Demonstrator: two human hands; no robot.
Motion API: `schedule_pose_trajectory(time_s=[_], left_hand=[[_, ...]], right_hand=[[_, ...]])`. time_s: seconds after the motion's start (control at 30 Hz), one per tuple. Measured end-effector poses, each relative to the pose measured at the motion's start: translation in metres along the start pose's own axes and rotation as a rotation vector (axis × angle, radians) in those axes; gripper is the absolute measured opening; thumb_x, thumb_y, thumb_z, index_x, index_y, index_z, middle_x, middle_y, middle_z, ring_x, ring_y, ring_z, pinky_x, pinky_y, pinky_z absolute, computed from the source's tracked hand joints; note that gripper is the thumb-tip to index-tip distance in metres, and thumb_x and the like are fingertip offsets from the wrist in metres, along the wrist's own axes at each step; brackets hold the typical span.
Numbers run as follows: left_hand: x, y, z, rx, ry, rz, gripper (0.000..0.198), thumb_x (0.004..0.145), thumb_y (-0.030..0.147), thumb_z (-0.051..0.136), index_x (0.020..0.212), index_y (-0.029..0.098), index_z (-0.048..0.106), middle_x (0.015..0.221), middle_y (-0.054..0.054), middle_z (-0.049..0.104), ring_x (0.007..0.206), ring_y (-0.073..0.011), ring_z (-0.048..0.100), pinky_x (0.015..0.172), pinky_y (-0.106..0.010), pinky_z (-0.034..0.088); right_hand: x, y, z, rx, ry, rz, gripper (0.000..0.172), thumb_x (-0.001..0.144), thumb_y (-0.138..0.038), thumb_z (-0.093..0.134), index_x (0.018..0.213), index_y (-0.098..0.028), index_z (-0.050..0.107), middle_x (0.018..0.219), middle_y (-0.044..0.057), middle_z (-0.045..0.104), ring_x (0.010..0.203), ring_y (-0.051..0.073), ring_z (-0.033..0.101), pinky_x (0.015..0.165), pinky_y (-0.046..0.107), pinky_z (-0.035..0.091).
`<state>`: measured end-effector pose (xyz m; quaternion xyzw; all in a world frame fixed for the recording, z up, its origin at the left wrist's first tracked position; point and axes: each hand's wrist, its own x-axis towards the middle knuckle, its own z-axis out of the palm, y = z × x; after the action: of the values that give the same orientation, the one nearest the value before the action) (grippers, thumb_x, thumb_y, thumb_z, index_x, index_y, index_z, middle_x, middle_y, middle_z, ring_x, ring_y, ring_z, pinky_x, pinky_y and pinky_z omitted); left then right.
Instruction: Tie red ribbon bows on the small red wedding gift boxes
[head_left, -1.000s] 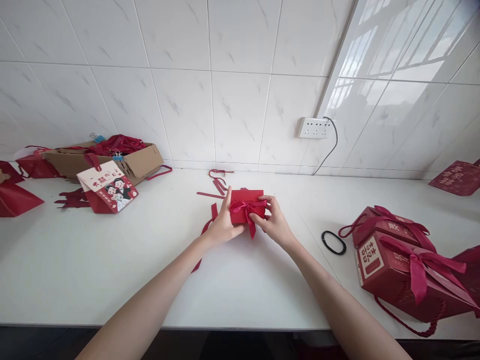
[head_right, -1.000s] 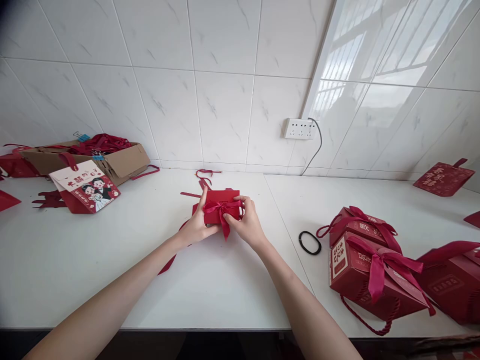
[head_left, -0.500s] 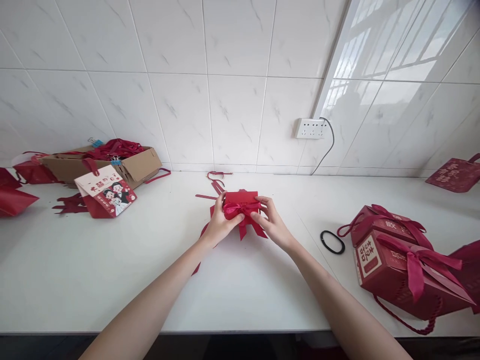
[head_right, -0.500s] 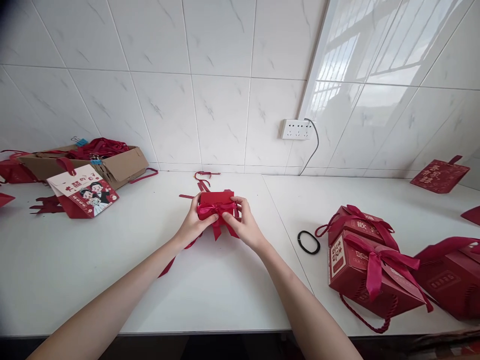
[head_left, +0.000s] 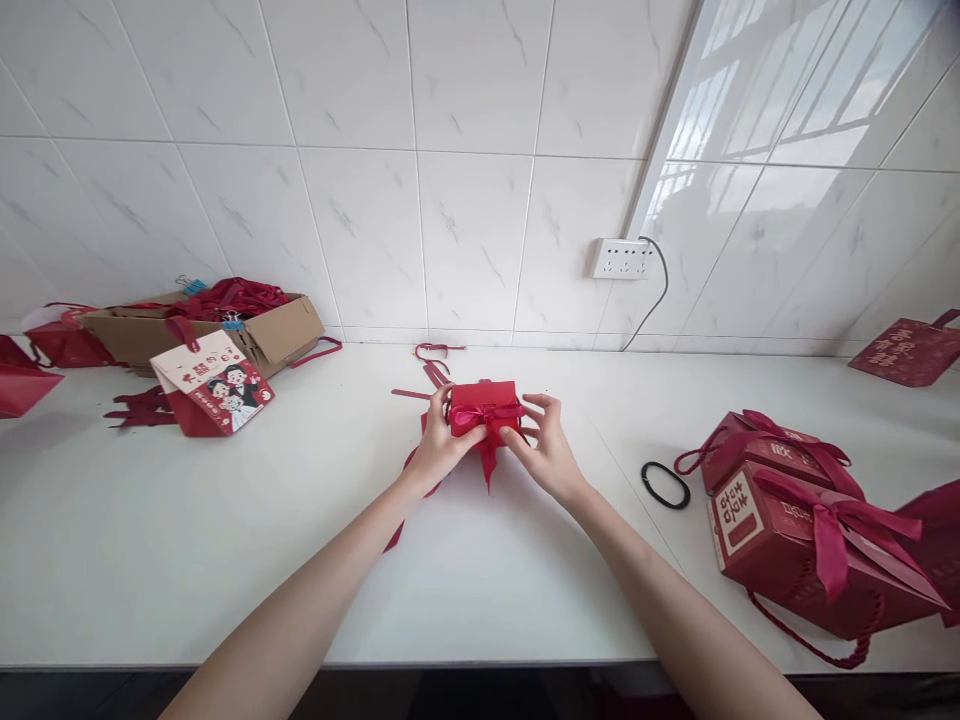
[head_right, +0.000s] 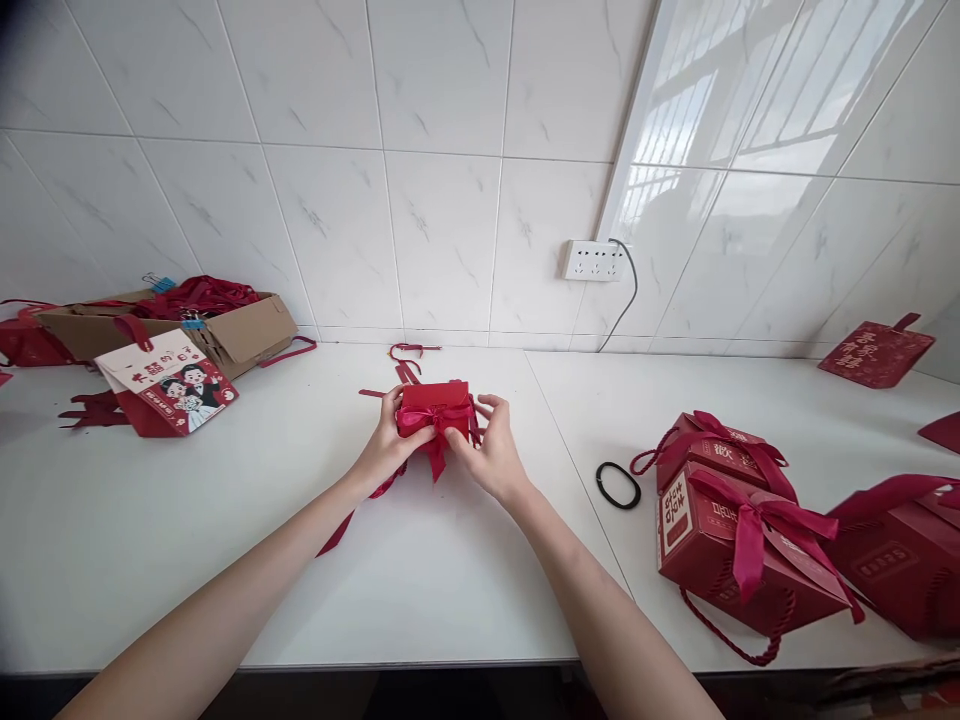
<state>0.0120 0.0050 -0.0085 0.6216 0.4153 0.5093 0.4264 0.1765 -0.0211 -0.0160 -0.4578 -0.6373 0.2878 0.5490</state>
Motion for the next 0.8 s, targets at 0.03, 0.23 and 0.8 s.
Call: schedule_pose_trajectory(time_s=[0.03,0.23,0.8], left_hand=[[0.001,0.000,0.000,0.001,0.000,0.002,0.070,0.070,0.032,0.068,0.129,0.027,0.030,0.130,-0.010,0.050,0.117,-0.0237,0.054,0.097,-0.041,0.046],[0.007,-0.003,-0.002,0.060,0.055,0.017,0.071,0.065,0.039,0.072,0.123,0.026,0.034,0.131,-0.011,0.048,0.119,-0.0268,0.051,0.103,-0.046,0.040],[0.007,0.000,0.001,0.050,0.056,-0.034,0.072,0.065,0.035,0.071,0.125,0.026,0.031,0.133,-0.011,0.047,0.119,-0.0250,0.051,0.099,-0.042,0.043]], right_hand=[[0.000,-0.001,-0.001,-0.051,0.068,-0.056,0.040,0.079,-0.038,0.059,0.107,-0.025,0.034,0.123,0.011,0.041,0.119,0.025,0.045,0.088,0.045,0.049],[0.001,-0.008,-0.003,-0.318,0.077,-0.269,0.018,0.077,-0.037,0.062,0.077,-0.023,0.049,0.081,0.003,0.049,0.076,0.019,0.053,0.071,0.036,0.050],[0.004,0.002,-0.006,-0.384,0.065,-0.339,0.010,0.079,-0.016,0.048,0.077,-0.025,0.052,0.080,0.003,0.055,0.070,0.018,0.055,0.064,0.033,0.050]])
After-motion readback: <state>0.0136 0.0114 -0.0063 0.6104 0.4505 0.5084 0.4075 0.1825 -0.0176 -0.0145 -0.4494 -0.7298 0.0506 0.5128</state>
